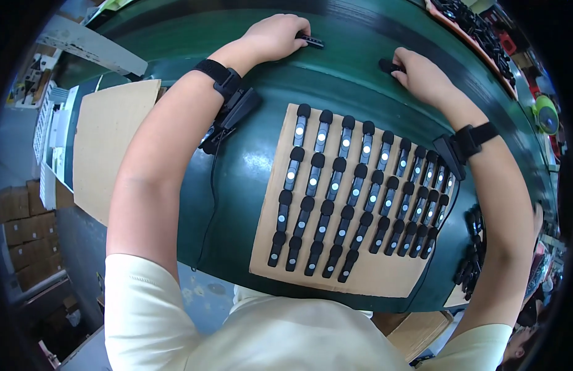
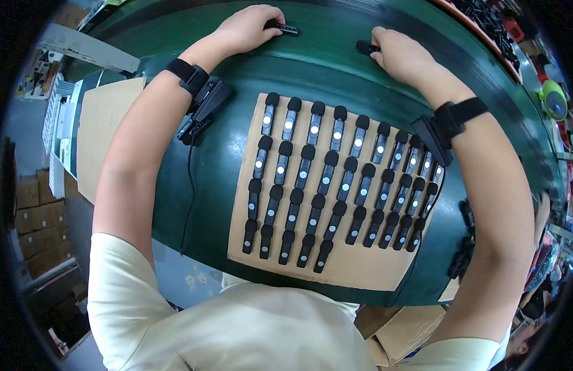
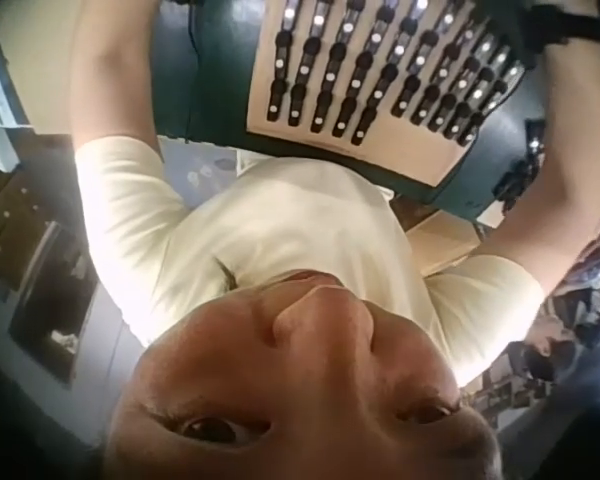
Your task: Assembling small black plastic components by placing them into a structured cardboard jig on a conveyor belt.
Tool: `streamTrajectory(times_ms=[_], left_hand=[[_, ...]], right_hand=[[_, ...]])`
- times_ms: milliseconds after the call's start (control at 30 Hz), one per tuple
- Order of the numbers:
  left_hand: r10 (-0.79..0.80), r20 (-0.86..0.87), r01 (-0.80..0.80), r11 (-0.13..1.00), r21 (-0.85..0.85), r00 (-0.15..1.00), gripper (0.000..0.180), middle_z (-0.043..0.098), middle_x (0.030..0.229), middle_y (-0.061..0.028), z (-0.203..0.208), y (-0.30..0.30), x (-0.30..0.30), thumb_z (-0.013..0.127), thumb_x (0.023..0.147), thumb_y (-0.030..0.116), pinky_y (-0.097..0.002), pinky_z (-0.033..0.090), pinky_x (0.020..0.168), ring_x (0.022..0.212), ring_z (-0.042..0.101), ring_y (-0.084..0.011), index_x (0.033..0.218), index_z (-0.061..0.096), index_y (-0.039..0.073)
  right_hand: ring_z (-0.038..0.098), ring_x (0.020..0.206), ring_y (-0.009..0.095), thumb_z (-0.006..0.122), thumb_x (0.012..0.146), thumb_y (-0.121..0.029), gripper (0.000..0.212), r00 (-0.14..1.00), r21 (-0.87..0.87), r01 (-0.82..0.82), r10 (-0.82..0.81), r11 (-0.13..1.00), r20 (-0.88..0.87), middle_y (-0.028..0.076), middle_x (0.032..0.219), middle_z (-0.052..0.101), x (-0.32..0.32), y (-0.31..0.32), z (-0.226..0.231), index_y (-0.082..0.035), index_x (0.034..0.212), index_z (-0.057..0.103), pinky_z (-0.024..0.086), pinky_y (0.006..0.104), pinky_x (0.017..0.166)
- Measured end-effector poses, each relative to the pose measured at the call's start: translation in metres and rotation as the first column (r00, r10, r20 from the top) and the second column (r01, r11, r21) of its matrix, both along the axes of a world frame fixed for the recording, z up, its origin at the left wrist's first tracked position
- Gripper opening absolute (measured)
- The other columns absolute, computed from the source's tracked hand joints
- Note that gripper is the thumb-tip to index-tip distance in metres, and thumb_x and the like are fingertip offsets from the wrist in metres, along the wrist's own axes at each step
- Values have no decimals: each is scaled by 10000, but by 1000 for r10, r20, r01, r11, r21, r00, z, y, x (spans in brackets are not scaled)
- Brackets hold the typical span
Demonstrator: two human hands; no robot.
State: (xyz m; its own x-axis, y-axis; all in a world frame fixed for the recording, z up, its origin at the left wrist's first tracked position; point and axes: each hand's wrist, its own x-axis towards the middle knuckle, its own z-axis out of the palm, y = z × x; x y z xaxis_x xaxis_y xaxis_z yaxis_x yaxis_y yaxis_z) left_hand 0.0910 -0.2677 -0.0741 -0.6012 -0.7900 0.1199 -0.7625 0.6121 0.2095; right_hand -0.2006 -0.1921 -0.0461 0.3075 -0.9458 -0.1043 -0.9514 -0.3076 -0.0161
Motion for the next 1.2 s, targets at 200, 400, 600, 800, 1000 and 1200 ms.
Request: streamTrajectory(times_ms=[200, 400, 600, 800, 1000, 1200], left_hand=[[40, -503, 25, 992, 123, 864, 179, 658, 867, -156, 35, 55, -2, 690, 802, 115, -402, 515, 778, 841, 637, -338, 950, 653, 22], [40, -731, 122, 978, 167, 681, 253, 655, 1077, -83, 59, 183, 7, 666, 884, 75, -313, 516, 851, 986, 652, -173, 1131, 632, 30], [390, -835, 359, 771, 526, 388, 286, 646, 1059, -83, 53, 301, 21, 681, 837, -82, -245, 536, 778, 944, 658, -145, 1111, 607, -43], [454, -750, 359, 679, 641, 481, 309, 644, 1080, -96, 40, 358, 19, 691, 831, -86, -241, 542, 817, 971, 654, -143, 1125, 612, -36], [275, -821, 404, 764, 503, 501, 300, 653, 1080, -108, 39, 369, 10, 702, 821, -82, -261, 535, 850, 978, 653, -154, 1107, 633, -21], [180, -841, 428, 795, 430, 511, 317, 667, 1070, -112, 39, 370, 8, 725, 796, -65, -279, 523, 846, 964, 653, -163, 1098, 649, -6]], right_hand=[[587, 950, 141, 646, 891, -42, 228, 835, 75, 32, -68, 997, 546, 57, 1054, 609, 10, 67, 44, -17, 1101, 560, 469, 273, 822], [572, 925, 89, 682, 862, 0, 249, 450, 32, 83, -66, 996, 891, 29, 1027, 607, 22, 208, 64, 12, 1097, 602, 464, 228, 800], [585, 937, 130, 711, 807, 69, 289, 174, 218, 141, -241, 966, 955, 70, 1061, 609, 26, 316, 34, 17, 1076, 619, 474, 257, 839], [597, 894, 168, 745, 774, 62, 298, 163, 101, 142, -124, 985, 979, 92, 1008, 629, 47, 347, 6, 6, 1046, 636, 477, 267, 798], [596, 826, 194, 762, 754, 46, 291, 208, -14, 151, -18, 988, 978, 94, 912, 639, 54, 357, 5, -4, 1019, 652, 466, 268, 734], [550, 822, 162, 747, 771, 28, 277, 223, -39, 123, 10, 992, 975, 90, 909, 600, 57, 359, 8, -5, 1016, 623, 428, 261, 735]])
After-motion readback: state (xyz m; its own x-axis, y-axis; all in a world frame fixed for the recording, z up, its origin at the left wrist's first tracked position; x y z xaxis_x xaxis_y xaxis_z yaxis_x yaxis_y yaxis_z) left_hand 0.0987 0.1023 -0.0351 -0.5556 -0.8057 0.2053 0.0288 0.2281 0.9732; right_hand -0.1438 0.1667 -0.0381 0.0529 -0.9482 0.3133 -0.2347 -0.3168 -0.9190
